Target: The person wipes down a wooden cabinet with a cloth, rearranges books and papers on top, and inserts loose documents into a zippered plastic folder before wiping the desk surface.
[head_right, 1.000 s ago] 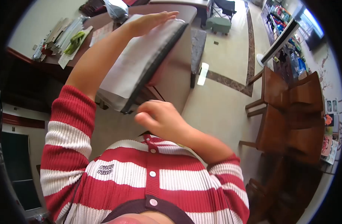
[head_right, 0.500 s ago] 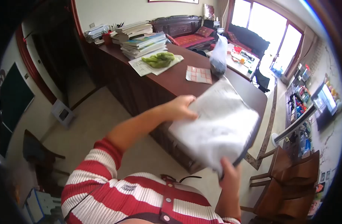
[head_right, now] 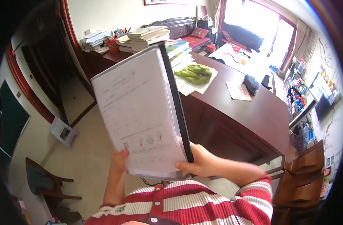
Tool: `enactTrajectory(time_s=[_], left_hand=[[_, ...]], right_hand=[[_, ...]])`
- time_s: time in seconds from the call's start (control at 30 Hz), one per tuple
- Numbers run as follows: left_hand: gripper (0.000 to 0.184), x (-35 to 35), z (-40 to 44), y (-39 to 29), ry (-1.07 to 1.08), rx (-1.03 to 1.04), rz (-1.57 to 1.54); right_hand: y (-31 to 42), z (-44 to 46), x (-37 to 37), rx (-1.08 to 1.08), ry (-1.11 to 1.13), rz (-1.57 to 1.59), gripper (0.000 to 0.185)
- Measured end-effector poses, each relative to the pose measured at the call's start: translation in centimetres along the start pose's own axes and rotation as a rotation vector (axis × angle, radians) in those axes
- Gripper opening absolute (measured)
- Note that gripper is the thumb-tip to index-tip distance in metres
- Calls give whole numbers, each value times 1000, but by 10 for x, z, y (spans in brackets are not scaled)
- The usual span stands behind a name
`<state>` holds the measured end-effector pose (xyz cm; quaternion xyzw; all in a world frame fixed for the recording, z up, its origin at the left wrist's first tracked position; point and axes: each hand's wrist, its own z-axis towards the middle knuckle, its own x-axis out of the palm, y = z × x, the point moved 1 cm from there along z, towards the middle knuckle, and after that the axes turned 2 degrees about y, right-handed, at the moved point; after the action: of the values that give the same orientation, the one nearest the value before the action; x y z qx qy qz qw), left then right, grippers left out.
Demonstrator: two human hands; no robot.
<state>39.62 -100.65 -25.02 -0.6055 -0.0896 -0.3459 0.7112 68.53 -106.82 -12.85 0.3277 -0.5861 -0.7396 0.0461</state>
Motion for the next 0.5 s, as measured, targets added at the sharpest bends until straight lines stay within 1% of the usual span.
enactTrajectory(time_s=[0.03,0.07,0.13,0.17,0.2,0.23,0.27,0.3,0.33,0.37,0.4,0.5], left_hand=[[60,-9,2,-8,-49,67,36],[60,-19,9,-11,-100,139,67],[58,-59,26,-17,-272,231,176],[57,-83,35,-26,-356,269,236],[54,-105,55,-45,-396,255,292],[52,-129,80,-71,-438,238,345],[42,-152,105,-97,-527,270,213],[41,-174,133,-125,-563,292,218],[41,-191,163,-160,-570,326,274],[41,-204,191,-193,-573,362,320],[41,-216,217,-226,-567,388,357],[41,-244,286,-304,-544,429,486]], right_hand=[[-5,20,-8,37,124,44,61],[-5,41,-14,-27,197,55,62],[2,78,-38,40,367,105,60],[19,97,-52,39,365,-54,59],[18,115,-69,26,315,-186,56],[12,131,-84,14,234,-252,54],[5,147,-98,1,157,-318,51],[-4,159,-110,-4,92,-305,49],[-7,173,-125,-22,26,-293,48],[-5,184,-138,-45,35,-361,49],[-7,195,-145,-14,-3,-290,48],[-12,232,-168,42,-54,-349,45]])
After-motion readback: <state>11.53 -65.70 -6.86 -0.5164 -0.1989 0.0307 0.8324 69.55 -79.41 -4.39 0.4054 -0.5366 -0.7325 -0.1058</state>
